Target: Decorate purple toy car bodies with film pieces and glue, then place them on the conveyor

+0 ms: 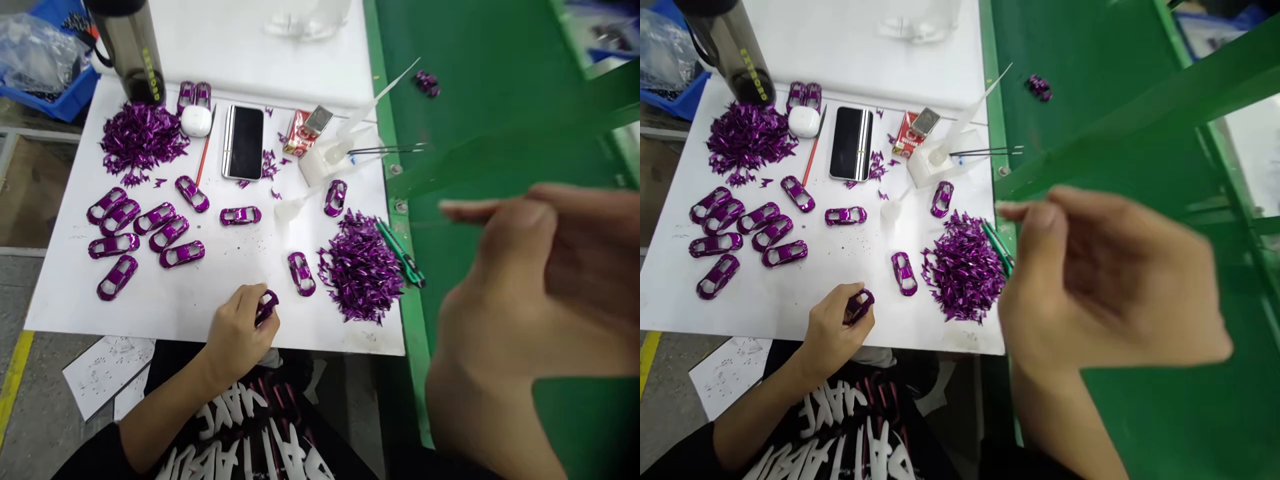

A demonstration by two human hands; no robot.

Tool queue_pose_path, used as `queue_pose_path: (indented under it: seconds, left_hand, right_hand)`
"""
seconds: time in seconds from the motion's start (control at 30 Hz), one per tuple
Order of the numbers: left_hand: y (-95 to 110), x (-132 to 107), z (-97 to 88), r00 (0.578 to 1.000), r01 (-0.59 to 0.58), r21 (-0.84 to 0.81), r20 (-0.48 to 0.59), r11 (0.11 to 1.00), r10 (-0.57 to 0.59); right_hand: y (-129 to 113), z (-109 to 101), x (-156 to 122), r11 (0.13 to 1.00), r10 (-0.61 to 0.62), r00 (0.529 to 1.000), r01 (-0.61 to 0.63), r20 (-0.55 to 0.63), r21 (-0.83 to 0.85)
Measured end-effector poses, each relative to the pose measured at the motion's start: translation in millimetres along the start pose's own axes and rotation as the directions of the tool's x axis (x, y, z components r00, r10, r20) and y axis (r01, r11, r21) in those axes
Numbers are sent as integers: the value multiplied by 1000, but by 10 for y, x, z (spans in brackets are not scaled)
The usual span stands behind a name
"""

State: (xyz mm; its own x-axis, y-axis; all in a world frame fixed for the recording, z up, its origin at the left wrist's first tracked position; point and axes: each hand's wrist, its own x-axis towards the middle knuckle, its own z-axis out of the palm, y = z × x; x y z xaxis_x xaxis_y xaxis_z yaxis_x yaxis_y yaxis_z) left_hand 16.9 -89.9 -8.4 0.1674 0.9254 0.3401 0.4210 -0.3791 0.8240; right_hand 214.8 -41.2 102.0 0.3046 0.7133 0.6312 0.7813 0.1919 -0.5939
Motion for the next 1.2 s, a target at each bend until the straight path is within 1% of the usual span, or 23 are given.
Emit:
queue_pose_path:
  seconds: [0.03, 0.07, 0.1, 0.13, 0.2, 0.27, 0.33, 0.4, 0.47, 0.57, 0.6, 0.63, 0.67, 0.7, 0.73, 0.77, 0.83, 0.9, 1.0, 1.07, 1.1, 1.13, 1.2]
  left_hand:
    - [7, 11, -16, 1000, 7, -40, 3, 999, -7]
    - [15, 25, -36, 1000, 5, -86, 13, 996, -4]
    - [22, 40, -58, 1000, -7, -133, 21, 991, 10]
    - [27, 56, -81, 999, -23, -179, 28, 984, 28]
    - [33, 83, -124, 998, -42, -263, 35, 964, 54]
    - [29, 95, -161, 998, -12, -341, 58, 940, 33]
    - [11, 90, -197, 994, 68, -427, 102, 902, -27]
    - [-20, 77, -235, 981, 183, -529, 159, 828, -115]
    - [-59, 71, -275, 955, 296, -642, 211, 707, -209]
    - [-94, 92, -318, 923, 372, -787, 256, 493, -287]
    - [-89, 105, -322, 918, 376, -823, 269, 424, -293]
    - [-72, 118, -319, 912, 381, -853, 284, 358, -294]
    - [-42, 129, -308, 906, 390, -872, 306, 295, -293]
    - [0, 136, -289, 896, 408, -881, 337, 238, -290]
    - [50, 137, -263, 881, 436, -880, 376, 188, -286]
    - [105, 132, -231, 863, 472, -869, 422, 147, -276]
    - [210, 111, -152, 818, 556, -826, 526, 87, -232]
    - [286, 87, -66, 778, 622, -781, 609, 56, -157]
    - [333, 75, 43, 732, 681, -726, 678, 94, -66]
    - [331, 91, 68, 721, 690, -702, 688, 179, -84]
    - [324, 104, 57, 722, 687, -690, 683, 226, -109]
    - [314, 118, 29, 728, 680, -681, 671, 271, -140]
    - [286, 147, -70, 735, 673, -659, 644, 336, -211]
  right_hand:
    - [68, 46, 175, 996, -95, 991, 94, -90, -7]
    - [146, 103, 346, 982, -189, 973, 188, -130, -20]
    - [230, 170, 507, 968, -251, 961, 248, -119, -38]
    - [319, 242, 650, 958, -286, 956, 283, -69, -53]
    - [501, 403, 871, 950, -302, 953, 298, -30, -97]
    - [678, 581, 1007, 947, -305, 950, 297, -63, -121]
    - [825, 751, 1079, 950, -298, 951, 287, -87, -120]
    - [894, 860, 1089, 953, -275, 962, 271, -7, -132]
    - [834, 849, 1002, 949, -262, 961, 273, 88, -158]
    - [490, 563, 608, 957, -226, 953, 256, 204, -136]
    - [338, 415, 410, 978, -167, 952, 193, 255, -83]
    - [187, 258, 194, 992, -123, 878, 127, 463, 23]
    - [46, 104, -28, 988, -140, 755, 68, 641, 135]
    - [-79, -39, -241, 982, -137, 689, 2, 712, 187]
    - [-183, -163, -433, 978, -138, 654, -29, 744, 206]
    - [-267, -267, -594, 975, -140, 651, -39, 746, 217]
    - [-369, -426, -811, 979, -130, 698, -23, 705, 203]
    - [-378, -550, -898, 983, -126, 740, 3, 661, 183]
    - [-144, -746, -858, 997, -64, 772, 18, 633, 79]
    - [214, -920, -763, 983, 150, 807, -58, 572, -176]
    - [440, -1027, -707, 933, 292, 816, -127, 500, -337]
    - [677, -1146, -654, 812, 481, 798, -251, 362, -527]
    - [1118, -1414, -587, 657, 608, 774, -367, 175, -659]
